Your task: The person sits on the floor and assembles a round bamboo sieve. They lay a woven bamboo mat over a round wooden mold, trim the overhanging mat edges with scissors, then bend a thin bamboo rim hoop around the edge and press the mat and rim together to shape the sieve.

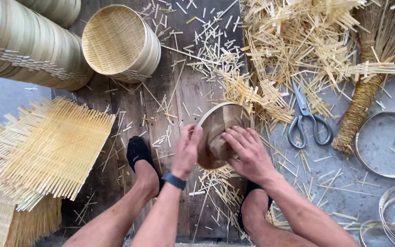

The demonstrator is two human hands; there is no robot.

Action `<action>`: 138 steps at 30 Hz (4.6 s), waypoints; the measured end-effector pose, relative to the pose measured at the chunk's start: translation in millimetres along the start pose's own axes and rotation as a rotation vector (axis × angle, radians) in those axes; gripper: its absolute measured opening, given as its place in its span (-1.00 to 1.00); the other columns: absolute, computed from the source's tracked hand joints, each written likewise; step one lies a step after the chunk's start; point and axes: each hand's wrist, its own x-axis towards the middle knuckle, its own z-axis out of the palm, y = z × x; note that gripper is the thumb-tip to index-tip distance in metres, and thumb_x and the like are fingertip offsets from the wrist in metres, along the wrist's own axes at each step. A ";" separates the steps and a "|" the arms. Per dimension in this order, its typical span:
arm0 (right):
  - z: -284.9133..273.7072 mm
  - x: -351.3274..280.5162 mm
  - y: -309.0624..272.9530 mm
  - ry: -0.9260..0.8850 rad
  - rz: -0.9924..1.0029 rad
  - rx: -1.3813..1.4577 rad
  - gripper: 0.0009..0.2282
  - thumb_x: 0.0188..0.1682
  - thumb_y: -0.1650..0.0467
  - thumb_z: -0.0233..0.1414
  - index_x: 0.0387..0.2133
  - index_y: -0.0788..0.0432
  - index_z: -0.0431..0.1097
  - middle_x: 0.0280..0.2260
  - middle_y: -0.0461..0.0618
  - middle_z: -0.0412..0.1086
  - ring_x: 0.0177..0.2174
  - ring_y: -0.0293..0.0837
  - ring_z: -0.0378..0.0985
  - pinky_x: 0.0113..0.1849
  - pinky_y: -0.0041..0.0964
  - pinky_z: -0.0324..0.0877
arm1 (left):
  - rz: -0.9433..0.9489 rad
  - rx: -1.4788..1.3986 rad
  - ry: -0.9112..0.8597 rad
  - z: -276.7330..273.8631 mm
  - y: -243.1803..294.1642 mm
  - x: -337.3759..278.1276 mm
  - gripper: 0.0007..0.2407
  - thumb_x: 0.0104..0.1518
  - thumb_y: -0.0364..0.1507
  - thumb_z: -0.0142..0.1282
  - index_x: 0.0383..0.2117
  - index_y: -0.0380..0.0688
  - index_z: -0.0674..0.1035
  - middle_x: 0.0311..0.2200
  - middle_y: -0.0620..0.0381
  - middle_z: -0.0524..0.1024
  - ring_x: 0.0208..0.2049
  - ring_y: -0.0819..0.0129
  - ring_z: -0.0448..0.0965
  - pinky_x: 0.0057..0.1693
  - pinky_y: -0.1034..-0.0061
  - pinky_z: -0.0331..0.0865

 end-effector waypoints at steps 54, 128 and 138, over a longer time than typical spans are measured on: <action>55.7 -154.1 216.9 0.159 0.850 -0.384 -0.25 -0.29 -0.03 0.26 0.18 0.06 0.37 0.11 0.13 0.34 0.23 0.19 0.27 0.14 0.40 0.14 | 0.737 1.118 0.432 -199.2 68.1 200.8 -0.77 0.19 -0.56 0.01 -0.13 -0.10 0.69 -0.09 0.04 0.66 0.02 0.16 0.62 0.20 0.26 0.38; 56.5 -24.8 93.1 0.182 0.935 1.148 -0.71 -0.07 0.55 0.15 -0.06 0.34 0.41 -0.17 0.08 0.54 -0.26 -0.18 0.61 -0.18 -0.29 0.53 | -0.447 0.039 0.158 -102.6 -31.5 49.5 -0.60 -0.12 -0.55 0.43 -0.12 -0.34 0.54 -0.24 -0.06 0.66 -0.24 0.28 0.68 -0.04 0.36 0.56; 51.4 -44.6 115.6 0.341 0.869 0.908 -0.65 -0.07 0.48 0.24 -0.02 0.25 0.36 -0.27 -0.01 0.51 -0.31 -0.26 0.52 -0.25 -0.37 0.43 | -0.490 -0.057 0.119 -104.1 -49.2 45.9 -0.73 -0.07 -0.60 0.34 -0.20 -0.30 0.63 -0.27 0.04 0.69 -0.27 0.32 0.68 -0.08 0.43 0.54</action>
